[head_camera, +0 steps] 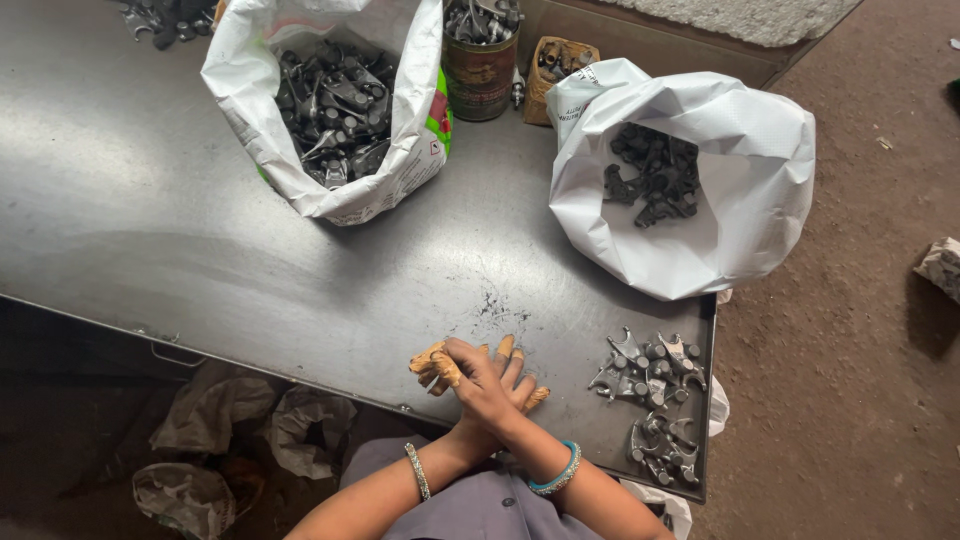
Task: The person takes small dark metal castings out of paper sacks on a steel table, turns each casting over in both hands to look it over, and places it on a tray or back on the table. They continue handling the castings one at a time across the work surface.
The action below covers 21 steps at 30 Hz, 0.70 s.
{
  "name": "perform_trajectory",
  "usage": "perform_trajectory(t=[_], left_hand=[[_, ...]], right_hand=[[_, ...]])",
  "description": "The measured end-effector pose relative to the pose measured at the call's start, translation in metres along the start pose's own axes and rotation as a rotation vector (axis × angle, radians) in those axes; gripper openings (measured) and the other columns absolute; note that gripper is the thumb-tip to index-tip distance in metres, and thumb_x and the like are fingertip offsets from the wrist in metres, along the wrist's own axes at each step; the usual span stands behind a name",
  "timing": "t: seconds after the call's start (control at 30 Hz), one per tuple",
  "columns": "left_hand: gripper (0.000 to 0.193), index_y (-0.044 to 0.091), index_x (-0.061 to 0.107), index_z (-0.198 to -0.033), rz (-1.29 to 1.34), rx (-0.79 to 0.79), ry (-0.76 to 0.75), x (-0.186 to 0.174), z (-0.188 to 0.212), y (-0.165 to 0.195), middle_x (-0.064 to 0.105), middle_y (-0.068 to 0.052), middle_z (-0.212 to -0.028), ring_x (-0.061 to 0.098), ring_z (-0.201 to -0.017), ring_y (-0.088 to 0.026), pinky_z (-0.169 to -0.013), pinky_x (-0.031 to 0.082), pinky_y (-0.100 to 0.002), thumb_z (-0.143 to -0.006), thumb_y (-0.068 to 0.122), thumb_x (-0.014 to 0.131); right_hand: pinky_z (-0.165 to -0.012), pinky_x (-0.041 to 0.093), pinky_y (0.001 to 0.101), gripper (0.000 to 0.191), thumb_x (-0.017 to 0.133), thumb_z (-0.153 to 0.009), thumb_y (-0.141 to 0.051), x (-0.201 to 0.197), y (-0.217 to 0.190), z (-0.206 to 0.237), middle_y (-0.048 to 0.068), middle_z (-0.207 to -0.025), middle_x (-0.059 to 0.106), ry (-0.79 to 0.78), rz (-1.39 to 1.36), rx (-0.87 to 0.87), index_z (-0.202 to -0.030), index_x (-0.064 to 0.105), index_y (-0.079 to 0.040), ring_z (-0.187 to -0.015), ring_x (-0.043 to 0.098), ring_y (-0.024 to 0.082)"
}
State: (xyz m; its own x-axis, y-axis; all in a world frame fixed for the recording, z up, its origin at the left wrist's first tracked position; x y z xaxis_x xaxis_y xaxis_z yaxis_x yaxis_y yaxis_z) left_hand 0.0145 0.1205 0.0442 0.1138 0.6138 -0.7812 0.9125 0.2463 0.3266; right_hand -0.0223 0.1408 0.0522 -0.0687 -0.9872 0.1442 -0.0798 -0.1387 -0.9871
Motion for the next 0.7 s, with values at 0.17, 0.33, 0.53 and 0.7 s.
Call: perform_trajectory(t=[0.17, 0.33, 0.53, 0.7], left_hand=[[0.036, 0.000, 0.068, -0.115, 0.069, -0.025, -0.162, 0.013, 0.007, -0.004, 0.058, -0.031, -0.136, 0.050, -0.125, -0.045, -0.106, 0.040, -0.059, -0.088, 0.024, 0.067], [0.036, 0.010, 0.072, -0.119, 0.072, 0.058, -0.095, 0.017, 0.017, -0.006, 0.056, -0.030, -0.139, 0.043, -0.133, -0.052, -0.108, 0.032, -0.065, -0.089, 0.028, 0.065], [0.038, 0.009, 0.070, -0.113, 0.173, 0.058, -0.094, 0.033, 0.035, -0.012, 0.055, -0.022, -0.147, 0.044, -0.144, -0.047, -0.119, 0.023, -0.070, -0.090, 0.040, 0.066], [0.033, 0.001, 0.063, -0.127, 0.622, -0.232, -0.012, 0.017, 0.036, -0.036, 0.059, -0.008, -0.132, 0.058, -0.126, -0.028, -0.132, 0.034, -0.061, -0.105, 0.025, 0.065]], right_hand=[[-0.074, 0.054, 0.0274, 0.025, 0.053, -0.102, -0.012, 0.001, -0.013, 0.000, 0.011, -0.098, 0.067, 0.056, 0.138, -0.038, -0.108, 0.069, 0.006, -0.085, 0.065, 0.017], [-0.073, 0.054, 0.0286, 0.024, 0.055, -0.104, -0.013, 0.009, -0.015, 0.003, 0.011, -0.100, 0.064, 0.007, 0.148, -0.066, -0.108, 0.070, 0.005, -0.085, 0.065, 0.018], [-0.093, 0.053, 0.0342, 0.019, 0.060, -0.104, -0.009, 0.023, -0.025, 0.021, 0.013, -0.113, 0.067, 0.010, 0.354, -0.422, -0.113, 0.066, 0.007, -0.104, 0.065, 0.024], [-0.077, 0.057, 0.0310, 0.020, 0.059, -0.096, -0.009, 0.003, -0.025, 0.024, 0.011, -0.102, 0.070, 0.081, 0.037, -0.139, -0.109, 0.068, 0.004, -0.087, 0.069, 0.020]])
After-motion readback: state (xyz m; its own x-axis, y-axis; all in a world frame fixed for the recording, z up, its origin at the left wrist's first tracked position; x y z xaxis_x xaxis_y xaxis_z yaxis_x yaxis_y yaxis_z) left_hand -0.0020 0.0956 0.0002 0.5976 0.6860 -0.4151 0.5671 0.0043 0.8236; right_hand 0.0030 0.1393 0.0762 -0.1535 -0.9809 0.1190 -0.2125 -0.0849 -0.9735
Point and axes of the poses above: each hand's wrist, its own z-axis away from the middle knuckle, its own x-axis out of the palm, y = z × x, the point moved 6 cm from there along -z, towards the middle knuckle
